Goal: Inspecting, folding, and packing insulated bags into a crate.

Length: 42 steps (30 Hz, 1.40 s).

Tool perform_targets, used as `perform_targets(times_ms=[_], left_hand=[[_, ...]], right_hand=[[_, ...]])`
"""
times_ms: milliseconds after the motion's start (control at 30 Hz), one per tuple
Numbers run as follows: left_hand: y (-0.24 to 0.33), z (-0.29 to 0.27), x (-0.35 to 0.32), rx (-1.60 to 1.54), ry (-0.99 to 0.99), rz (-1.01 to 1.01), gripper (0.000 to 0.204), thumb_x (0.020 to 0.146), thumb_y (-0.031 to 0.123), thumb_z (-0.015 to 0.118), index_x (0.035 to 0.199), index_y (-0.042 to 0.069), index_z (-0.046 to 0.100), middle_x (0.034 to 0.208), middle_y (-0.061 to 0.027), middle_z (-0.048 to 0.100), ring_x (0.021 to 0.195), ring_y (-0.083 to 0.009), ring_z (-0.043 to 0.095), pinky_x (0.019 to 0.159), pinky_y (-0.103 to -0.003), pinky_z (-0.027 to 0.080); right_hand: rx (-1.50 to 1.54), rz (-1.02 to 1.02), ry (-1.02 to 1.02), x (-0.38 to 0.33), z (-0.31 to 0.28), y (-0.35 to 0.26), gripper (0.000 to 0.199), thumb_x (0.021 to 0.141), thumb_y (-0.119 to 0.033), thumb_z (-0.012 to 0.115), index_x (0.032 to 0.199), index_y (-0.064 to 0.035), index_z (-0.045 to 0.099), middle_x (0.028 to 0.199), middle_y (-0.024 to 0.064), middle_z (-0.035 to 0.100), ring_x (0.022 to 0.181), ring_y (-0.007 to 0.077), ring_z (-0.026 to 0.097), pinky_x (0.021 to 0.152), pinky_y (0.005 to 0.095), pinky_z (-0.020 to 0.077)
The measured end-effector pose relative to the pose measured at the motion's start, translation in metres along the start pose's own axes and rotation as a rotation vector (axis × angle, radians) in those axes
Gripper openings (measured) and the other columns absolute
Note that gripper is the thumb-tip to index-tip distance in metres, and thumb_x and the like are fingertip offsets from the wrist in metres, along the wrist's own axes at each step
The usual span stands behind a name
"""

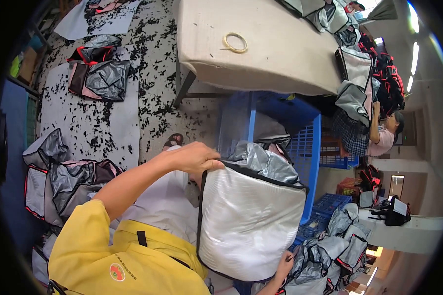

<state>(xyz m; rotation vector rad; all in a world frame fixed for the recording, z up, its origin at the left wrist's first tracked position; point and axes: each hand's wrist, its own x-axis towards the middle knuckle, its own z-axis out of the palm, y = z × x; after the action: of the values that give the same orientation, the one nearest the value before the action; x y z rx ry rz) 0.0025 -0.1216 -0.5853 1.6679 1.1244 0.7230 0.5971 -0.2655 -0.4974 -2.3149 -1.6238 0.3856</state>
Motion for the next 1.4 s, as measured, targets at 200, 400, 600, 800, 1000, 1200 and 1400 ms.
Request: perform_targets(times_ms=[200,400,600,800,1000,1200,1400], left_hand=[[-0.026,0.071,-0.019,-0.975,-0.194,-0.244,0.045,0.106,0.048,0.059,0.103,0.008,0.078,0.074,0.0059,0.062,0.061,-0.0064,0.05,0.053,-0.026,0.04],[-0.054,0.096,-0.033,-1.286,-0.221,-0.24,0.045,0.104,0.046,0.064,0.087,0.006,0.076,0.061,0.0063,0.05,0.048,-0.0061,0.032,0.047,-0.028,0.023],[-0.047,0.105,-0.024,-1.237,-0.288,-0.231,0.046,0.102,0.046,0.065,0.081,0.006,0.074,0.057,0.0048,0.048,0.047,-0.0081,0.037,0.047,-0.028,0.025],[-0.053,0.102,-0.04,-1.047,0.019,-0.346,0.035,0.101,0.043,0.064,0.085,0.013,0.071,0.068,0.0081,0.055,0.055,-0.005,0.045,0.049,-0.024,0.034],[-0.044,0.092,-0.027,-1.081,0.046,-0.477,0.039,0.105,0.044,0.058,0.088,0.01,0.068,0.07,0.0059,0.06,0.05,-0.0043,0.045,0.046,-0.023,0.031],[-0.037,0.089,-0.028,-1.059,-0.053,-0.342,0.043,0.107,0.048,0.055,0.091,0.011,0.068,0.071,0.0055,0.061,0.05,-0.0044,0.042,0.045,-0.023,0.028],[-0.014,0.091,-0.024,-0.948,0.172,-0.343,0.041,0.106,0.048,0.057,0.102,0.011,0.073,0.078,0.0049,0.065,0.057,-0.0049,0.049,0.048,-0.022,0.033]], right_hand=[[0.057,-0.019,-0.118,0.051,-0.026,0.021,0.026,0.105,-0.023,0.062,0.107,0.0027,0.064,0.097,0.0038,0.064,0.093,0.0138,0.058,0.088,0.0297,0.047],[0.062,0.0,-0.202,0.061,-0.011,0.03,0.023,0.105,-0.021,0.061,0.108,0.0014,0.064,0.101,0.0036,0.063,0.096,0.0143,0.057,0.09,0.0299,0.0462],[-0.205,0.288,-0.175,0.048,-0.027,0.129,0.055,0.109,-0.044,0.051,0.123,0.0079,0.062,0.113,0.0112,0.07,0.094,0.021,0.062,0.087,0.034,0.0498],[1.061,0.536,-0.422,0.008,0.02,-0.014,0.084,0.104,-0.07,0.035,0.152,-0.0017,0.048,0.152,0.0193,0.053,0.133,0.0338,0.057,0.112,0.0459,0.0451],[0.917,0.411,0.026,-0.02,0.027,0.008,0.067,0.107,-0.062,0.044,0.12,-0.002,0.069,0.102,0.0037,0.072,0.092,0.0178,0.067,0.087,0.0309,0.0524],[1.027,0.403,0.302,-0.08,0.0,-0.009,0.046,0.107,-0.044,0.058,0.116,0.0007,0.067,0.079,-0.0023,0.06,0.051,0.0005,0.037,0.042,0.0214,0.0225],[0.579,0.026,0.235,-0.116,0.004,-0.055,0.044,0.103,-0.034,0.068,0.126,0.0031,0.061,0.093,0.0056,0.069,0.07,0.0086,0.055,0.063,0.0247,0.0434]])
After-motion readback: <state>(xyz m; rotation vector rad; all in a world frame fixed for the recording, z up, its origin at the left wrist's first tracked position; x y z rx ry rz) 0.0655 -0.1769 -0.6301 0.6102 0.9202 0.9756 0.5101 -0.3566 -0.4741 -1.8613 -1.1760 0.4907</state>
